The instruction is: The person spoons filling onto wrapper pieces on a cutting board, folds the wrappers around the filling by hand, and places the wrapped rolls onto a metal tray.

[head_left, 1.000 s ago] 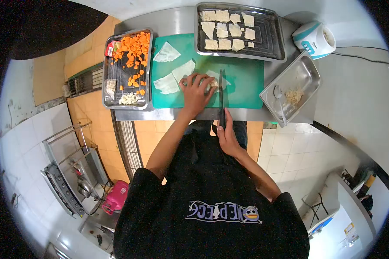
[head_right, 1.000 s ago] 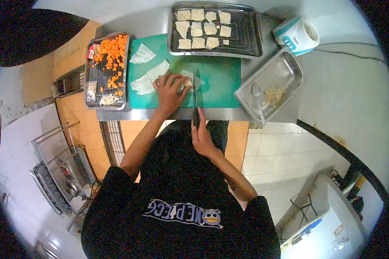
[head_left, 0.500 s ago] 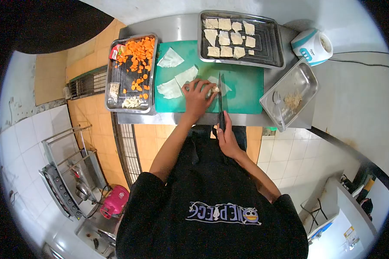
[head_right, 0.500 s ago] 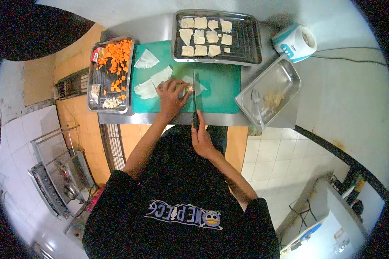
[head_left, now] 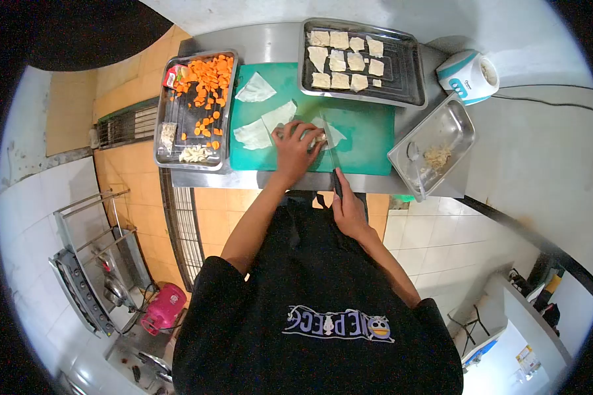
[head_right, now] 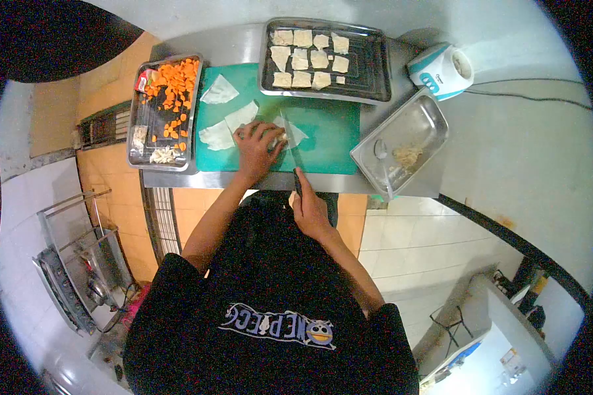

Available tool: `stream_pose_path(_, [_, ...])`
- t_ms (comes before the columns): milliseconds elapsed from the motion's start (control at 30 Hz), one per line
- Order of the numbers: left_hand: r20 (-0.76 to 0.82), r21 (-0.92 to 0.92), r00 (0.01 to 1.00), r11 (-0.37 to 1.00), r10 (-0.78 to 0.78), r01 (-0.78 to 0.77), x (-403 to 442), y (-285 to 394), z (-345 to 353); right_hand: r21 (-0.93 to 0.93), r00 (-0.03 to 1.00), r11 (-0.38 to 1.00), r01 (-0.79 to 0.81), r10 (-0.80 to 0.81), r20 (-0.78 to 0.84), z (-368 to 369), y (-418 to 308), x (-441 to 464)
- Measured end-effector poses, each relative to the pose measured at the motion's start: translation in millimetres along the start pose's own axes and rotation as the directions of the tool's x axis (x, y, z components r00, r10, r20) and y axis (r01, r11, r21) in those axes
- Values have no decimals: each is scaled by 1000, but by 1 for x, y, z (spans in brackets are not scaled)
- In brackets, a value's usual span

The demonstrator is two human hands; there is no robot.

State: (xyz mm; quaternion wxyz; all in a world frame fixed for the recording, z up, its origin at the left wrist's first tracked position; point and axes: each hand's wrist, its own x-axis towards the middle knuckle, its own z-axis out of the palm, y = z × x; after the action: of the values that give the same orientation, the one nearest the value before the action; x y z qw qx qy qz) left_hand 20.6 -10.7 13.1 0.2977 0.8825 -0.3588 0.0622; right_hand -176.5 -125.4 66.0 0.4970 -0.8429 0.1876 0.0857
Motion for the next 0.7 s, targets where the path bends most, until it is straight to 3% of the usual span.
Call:
stream_pose_path(233, [-65,11,998,1000,24,-23,1,-1,1,-80,1000,997,14,-13,10,-10,0,0])
stream_pose_path(533, [-51,-19,999,1000,10,-11,-2,-2,1,-24,999,999,-44,44,-11,-12,7,-1])
stream_pose_path(700, [-50,-20,999,1000,-6,5,-4,0,-1,41,994,996,73,-70,-83,-4,19,1])
